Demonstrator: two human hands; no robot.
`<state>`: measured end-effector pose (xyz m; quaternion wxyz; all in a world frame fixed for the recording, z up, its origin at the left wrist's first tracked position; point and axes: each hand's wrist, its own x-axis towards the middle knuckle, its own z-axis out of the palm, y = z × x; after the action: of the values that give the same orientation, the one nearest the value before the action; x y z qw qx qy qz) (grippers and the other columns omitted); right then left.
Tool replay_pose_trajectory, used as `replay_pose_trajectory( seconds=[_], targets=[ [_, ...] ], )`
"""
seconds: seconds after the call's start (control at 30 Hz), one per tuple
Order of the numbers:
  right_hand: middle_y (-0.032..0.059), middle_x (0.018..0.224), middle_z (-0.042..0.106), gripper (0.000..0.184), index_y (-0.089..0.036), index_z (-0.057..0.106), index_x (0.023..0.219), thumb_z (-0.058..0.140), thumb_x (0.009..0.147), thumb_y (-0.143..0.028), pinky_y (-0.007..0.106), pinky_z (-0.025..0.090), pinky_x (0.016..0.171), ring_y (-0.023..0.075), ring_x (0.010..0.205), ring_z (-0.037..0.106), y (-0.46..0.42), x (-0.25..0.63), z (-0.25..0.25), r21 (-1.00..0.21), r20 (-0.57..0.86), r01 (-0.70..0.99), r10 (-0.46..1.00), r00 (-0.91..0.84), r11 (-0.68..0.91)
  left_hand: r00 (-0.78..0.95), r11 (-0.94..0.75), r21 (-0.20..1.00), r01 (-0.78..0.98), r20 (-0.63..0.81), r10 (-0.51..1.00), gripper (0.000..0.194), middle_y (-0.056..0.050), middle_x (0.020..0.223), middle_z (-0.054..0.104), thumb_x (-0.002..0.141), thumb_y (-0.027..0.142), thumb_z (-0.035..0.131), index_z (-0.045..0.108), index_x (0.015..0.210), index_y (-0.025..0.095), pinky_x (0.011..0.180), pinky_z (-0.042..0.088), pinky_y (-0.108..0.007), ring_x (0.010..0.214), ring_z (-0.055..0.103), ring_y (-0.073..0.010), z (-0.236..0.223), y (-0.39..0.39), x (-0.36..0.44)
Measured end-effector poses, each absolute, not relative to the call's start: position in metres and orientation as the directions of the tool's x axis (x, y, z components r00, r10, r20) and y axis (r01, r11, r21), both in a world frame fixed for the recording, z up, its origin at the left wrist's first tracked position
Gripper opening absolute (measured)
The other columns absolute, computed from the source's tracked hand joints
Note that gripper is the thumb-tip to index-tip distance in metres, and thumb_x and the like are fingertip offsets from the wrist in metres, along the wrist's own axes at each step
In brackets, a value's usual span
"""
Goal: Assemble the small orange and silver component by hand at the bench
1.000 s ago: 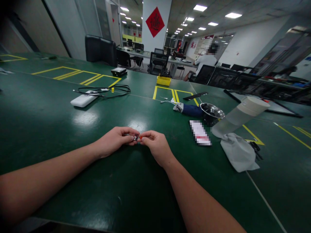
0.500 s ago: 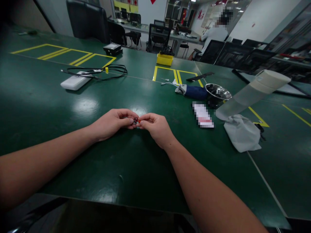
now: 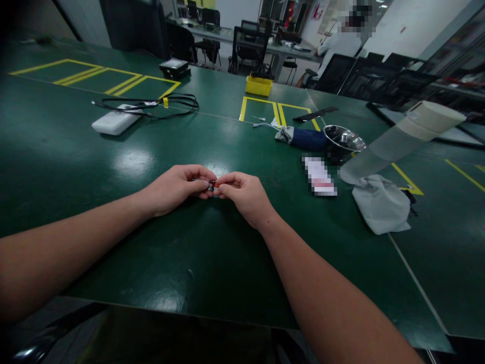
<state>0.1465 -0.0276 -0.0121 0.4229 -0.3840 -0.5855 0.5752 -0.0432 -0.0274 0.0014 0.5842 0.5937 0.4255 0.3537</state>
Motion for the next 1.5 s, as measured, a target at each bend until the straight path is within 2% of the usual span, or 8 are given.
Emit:
replay_pose_trajectory(
  seconds=[0.27,0.53,0.73,1.0,1.13,1.5],
  targets=[
    [0.0051,0.083,0.070,0.019,-0.014,0.066,0.092,0.067,0.075,-0.023,0.030,0.053,0.073,0.0163,0.077,0.067,-0.0265,0.1470,-0.0129,-0.999,0.053,-0.030,0.939,-0.341,0.045,0.392,0.036,0.994,0.099,-0.073,0.917,0.018,-0.005,0.084,0.066,0.083,0.019,0.058,0.062,0.099,0.013,0.066,0.051,-0.022,0.069,0.062,-0.0101,0.0012,-0.0271,-0.0439],
    [0.0045,0.085,0.069,0.021,-0.016,0.066,0.093,0.069,0.074,-0.024,0.031,0.052,0.074,0.0153,0.076,0.066,-0.0266,0.1462,-0.0132,-0.998,0.058,-0.048,0.944,-0.323,0.045,0.350,0.006,0.996,0.087,-0.036,0.936,0.017,-0.005,0.087,0.065,0.081,0.018,0.057,0.060,0.097,0.013,0.069,0.050,-0.023,0.073,0.062,-0.0109,0.0007,-0.0270,-0.0425],
    [0.0037,0.080,0.070,0.017,-0.016,0.067,0.088,0.069,0.073,-0.024,0.032,0.052,0.075,0.0153,0.074,0.066,-0.0263,0.1459,-0.0136,-0.998,0.053,0.003,0.949,-0.312,0.057,0.371,-0.054,0.988,0.145,-0.004,0.929,0.022,-0.003,0.082,0.063,0.078,0.019,0.060,0.058,0.099,0.014,0.059,0.044,-0.020,0.064,0.056,-0.0085,0.0025,-0.0282,-0.0428],
    [0.0070,0.084,0.070,0.022,-0.015,0.069,0.088,0.066,0.080,-0.035,0.033,0.052,0.079,0.0168,0.081,0.066,-0.0238,0.1460,-0.0134,-0.996,-0.019,-0.073,0.939,-0.343,-0.046,0.388,-0.016,0.991,0.130,-0.036,0.921,0.021,-0.005,0.087,0.065,0.080,0.018,0.056,0.059,0.100,0.014,0.068,0.049,-0.024,0.070,0.060,-0.0104,0.0000,-0.0253,-0.0432],
    [0.0073,0.083,0.070,0.025,-0.015,0.069,0.087,0.065,0.081,-0.039,0.033,0.053,0.078,0.0176,0.080,0.066,-0.0237,0.1460,-0.0119,-0.991,-0.056,-0.094,0.941,-0.333,-0.092,0.401,0.018,0.996,0.085,-0.051,0.915,0.023,-0.005,0.089,0.066,0.079,0.012,0.053,0.059,0.101,0.014,0.070,0.050,-0.025,0.073,0.062,-0.0110,-0.0028,-0.0241,-0.0439],
    [0.0082,0.083,0.070,0.023,-0.014,0.070,0.087,0.065,0.080,-0.035,0.036,0.053,0.081,0.0187,0.082,0.067,-0.0246,0.1451,-0.0094,-0.986,-0.067,-0.124,0.940,-0.335,-0.114,0.407,0.062,0.998,0.034,-0.070,0.911,0.027,-0.006,0.089,0.066,0.077,0.005,0.050,0.058,0.101,0.013,0.074,0.051,-0.027,0.079,0.064,-0.0123,-0.0028,-0.0252,-0.0433]
  ],
)
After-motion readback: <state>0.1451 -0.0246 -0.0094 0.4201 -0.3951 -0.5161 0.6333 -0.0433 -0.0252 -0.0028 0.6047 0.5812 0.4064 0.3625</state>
